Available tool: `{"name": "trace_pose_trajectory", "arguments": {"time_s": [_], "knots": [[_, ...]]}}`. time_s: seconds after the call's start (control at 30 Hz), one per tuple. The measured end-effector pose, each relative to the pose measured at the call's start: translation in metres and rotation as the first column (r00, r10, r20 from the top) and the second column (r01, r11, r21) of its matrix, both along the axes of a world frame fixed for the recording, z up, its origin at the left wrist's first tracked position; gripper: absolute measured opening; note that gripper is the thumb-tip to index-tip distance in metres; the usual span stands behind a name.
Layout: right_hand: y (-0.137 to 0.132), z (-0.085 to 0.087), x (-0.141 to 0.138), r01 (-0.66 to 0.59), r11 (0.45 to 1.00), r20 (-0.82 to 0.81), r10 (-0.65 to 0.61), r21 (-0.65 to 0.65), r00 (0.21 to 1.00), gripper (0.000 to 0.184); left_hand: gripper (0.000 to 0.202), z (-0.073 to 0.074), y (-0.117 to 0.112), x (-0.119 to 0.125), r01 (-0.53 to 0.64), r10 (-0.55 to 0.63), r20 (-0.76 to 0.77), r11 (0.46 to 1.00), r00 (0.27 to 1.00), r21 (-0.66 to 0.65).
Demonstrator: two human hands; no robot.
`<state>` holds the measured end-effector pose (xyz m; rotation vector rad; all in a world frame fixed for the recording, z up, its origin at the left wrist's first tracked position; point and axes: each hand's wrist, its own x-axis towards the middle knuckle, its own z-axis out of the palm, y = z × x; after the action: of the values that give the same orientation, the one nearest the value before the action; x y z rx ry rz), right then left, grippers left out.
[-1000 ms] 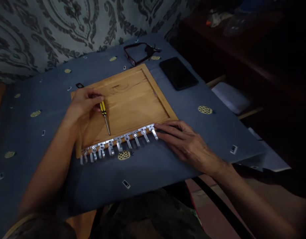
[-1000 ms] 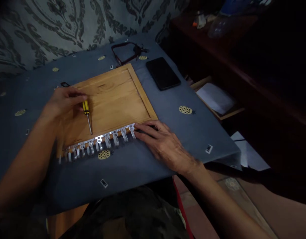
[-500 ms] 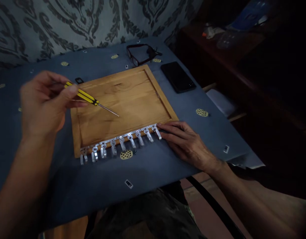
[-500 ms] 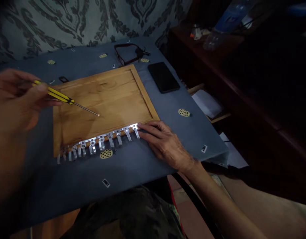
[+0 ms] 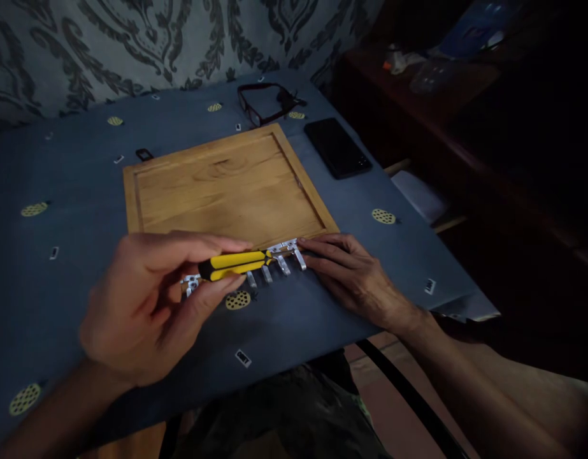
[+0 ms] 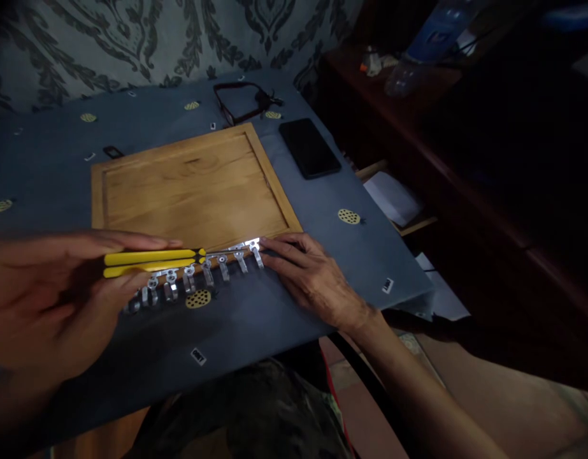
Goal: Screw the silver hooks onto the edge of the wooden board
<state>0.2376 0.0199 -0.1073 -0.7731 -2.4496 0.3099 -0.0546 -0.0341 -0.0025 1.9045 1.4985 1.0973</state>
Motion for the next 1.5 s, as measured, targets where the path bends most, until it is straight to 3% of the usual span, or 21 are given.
{"name": "trace_pose_trajectory", "arguments": {"time_s": [0.17,0.3,0.5,0.77,1.0,1.13,1.5], "knots": [[0.000,0.000,-0.001,-0.010,1.000,-0.019,0.010,0.022,1.000,0.031,0.008,-0.004,0.001,0.006,0.176,-0.171,-0.046,0.975,0.984,0.136],[0.000,0.000,-0.002,0.003,1.000,-0.022,-0.002,0.021,1.000,0.031,0.012,-0.003,0.003,0.008,0.238,-0.228,-0.104,0.966,0.968,0.097],[0.000,0.001,-0.002,0.003,1.000,-0.024,-0.003,0.027,1.000,0.033,0.010,-0.003,0.001,0.008,0.247,-0.239,-0.121,0.967,0.964,0.059],[-0.001,-0.001,-0.001,0.021,1.000,-0.016,-0.021,0.003,1.000,0.037,0.008,-0.017,0.000,0.009,0.205,-0.194,-0.080,0.965,0.978,0.164],[-0.001,0.003,-0.001,0.005,1.000,-0.007,-0.005,0.010,1.000,0.037,0.013,-0.009,0.002,0.010,0.252,-0.236,-0.148,0.963,0.961,0.101],[-0.001,0.001,-0.001,0.014,1.000,-0.014,-0.014,-0.012,1.000,0.040,0.015,-0.008,0.002,0.011,0.258,-0.240,-0.142,0.958,0.960,0.126],[-0.001,0.003,-0.002,0.021,1.000,0.004,-0.022,0.016,1.000,0.033,0.010,-0.017,0.002,0.010,0.248,-0.231,-0.129,0.959,0.964,0.137]]}}
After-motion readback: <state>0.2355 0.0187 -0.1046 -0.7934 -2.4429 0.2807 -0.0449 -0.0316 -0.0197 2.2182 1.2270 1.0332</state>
